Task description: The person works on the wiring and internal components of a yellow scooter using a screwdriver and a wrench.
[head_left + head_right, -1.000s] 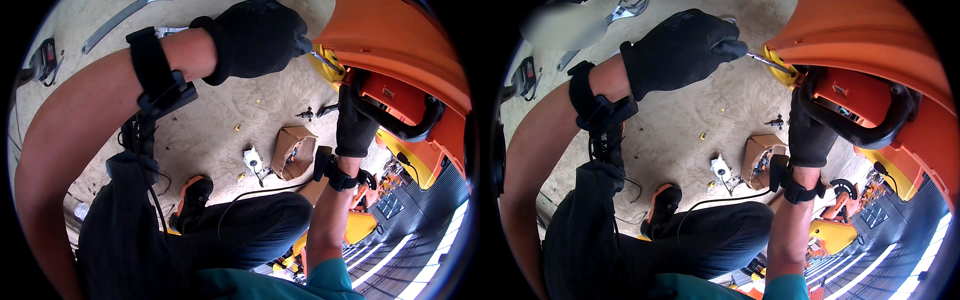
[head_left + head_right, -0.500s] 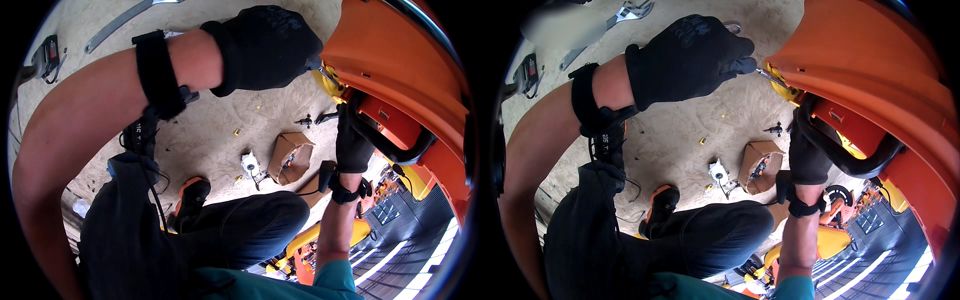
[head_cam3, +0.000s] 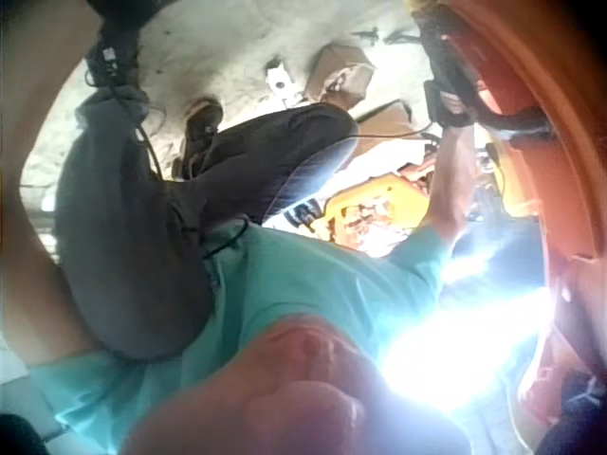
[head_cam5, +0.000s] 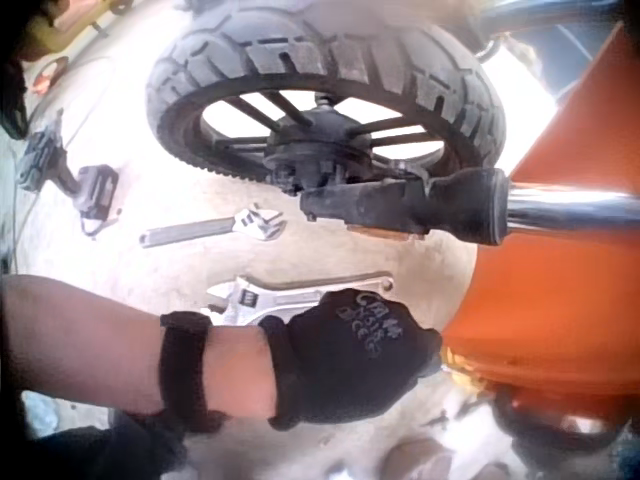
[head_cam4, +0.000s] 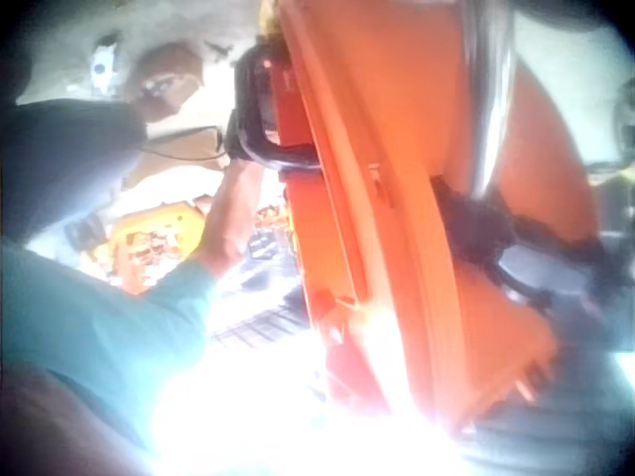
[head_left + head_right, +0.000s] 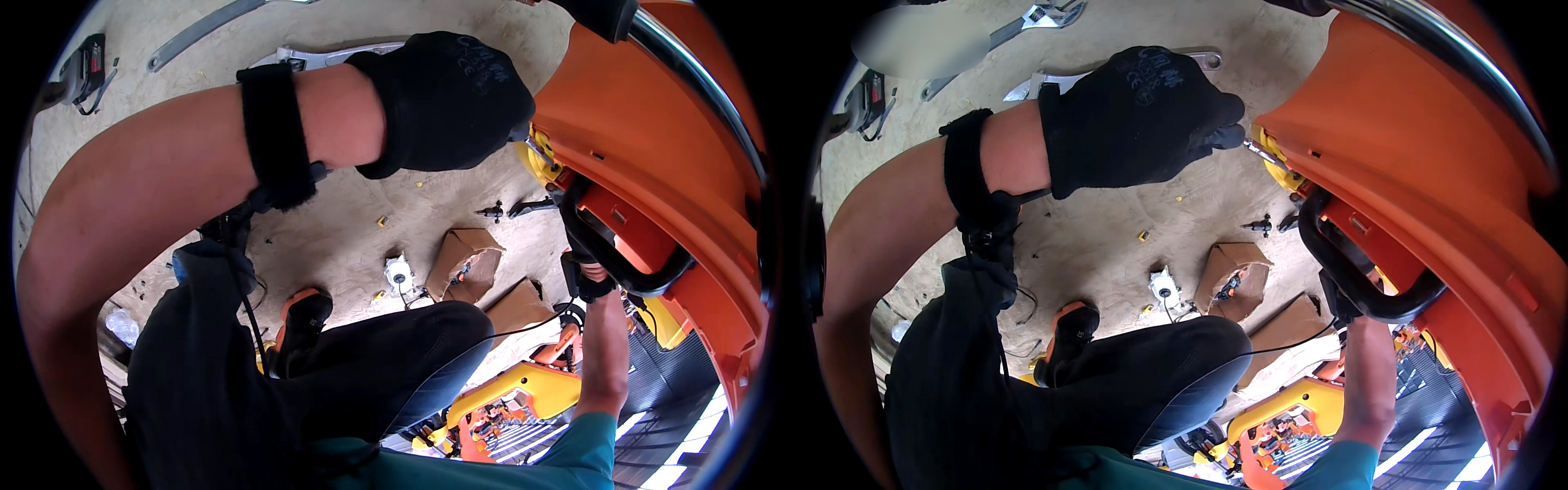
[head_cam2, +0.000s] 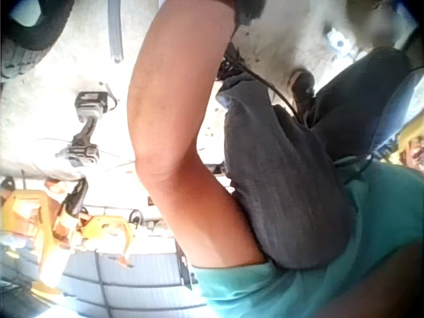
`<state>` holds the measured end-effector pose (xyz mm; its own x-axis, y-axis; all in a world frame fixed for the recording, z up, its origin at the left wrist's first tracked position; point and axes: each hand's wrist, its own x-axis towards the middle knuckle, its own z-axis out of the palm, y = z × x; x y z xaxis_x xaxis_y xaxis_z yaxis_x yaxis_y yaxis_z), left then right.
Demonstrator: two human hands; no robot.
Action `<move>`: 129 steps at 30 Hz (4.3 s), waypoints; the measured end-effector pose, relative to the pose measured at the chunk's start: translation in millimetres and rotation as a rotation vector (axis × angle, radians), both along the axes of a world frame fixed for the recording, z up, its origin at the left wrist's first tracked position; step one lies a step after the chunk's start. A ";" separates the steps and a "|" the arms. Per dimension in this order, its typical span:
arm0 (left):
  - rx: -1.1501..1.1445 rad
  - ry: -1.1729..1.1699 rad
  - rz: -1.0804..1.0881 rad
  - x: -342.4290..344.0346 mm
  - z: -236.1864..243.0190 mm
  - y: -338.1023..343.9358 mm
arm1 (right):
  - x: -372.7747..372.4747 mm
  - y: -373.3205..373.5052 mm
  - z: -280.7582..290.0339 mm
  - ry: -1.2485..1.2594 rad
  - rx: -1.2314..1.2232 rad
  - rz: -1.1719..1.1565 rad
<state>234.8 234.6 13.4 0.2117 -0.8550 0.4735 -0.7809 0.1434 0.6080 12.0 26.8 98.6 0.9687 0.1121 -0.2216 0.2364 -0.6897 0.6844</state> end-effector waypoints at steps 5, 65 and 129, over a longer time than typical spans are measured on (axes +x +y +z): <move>0.059 0.060 0.017 -4.8 18.4 5.0 | -5.8 -0.1 -1.9 0.018 -0.035 0.037; 0.145 -0.030 0.006 -25.9 0.6 11.3 | -0.3 1.2 10.1 0.056 -0.870 0.576; -0.082 0.224 0.073 11.5 -13.7 26.7 | 103.1 152.0 -56.7 -1.104 2.971 -1.279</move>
<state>246.3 261.3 -0.3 0.3790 -0.7943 0.4749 -0.6379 0.1476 0.7558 115.1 178.8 41.9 0.5531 -0.6244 -0.5515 0.1967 0.7412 -0.6419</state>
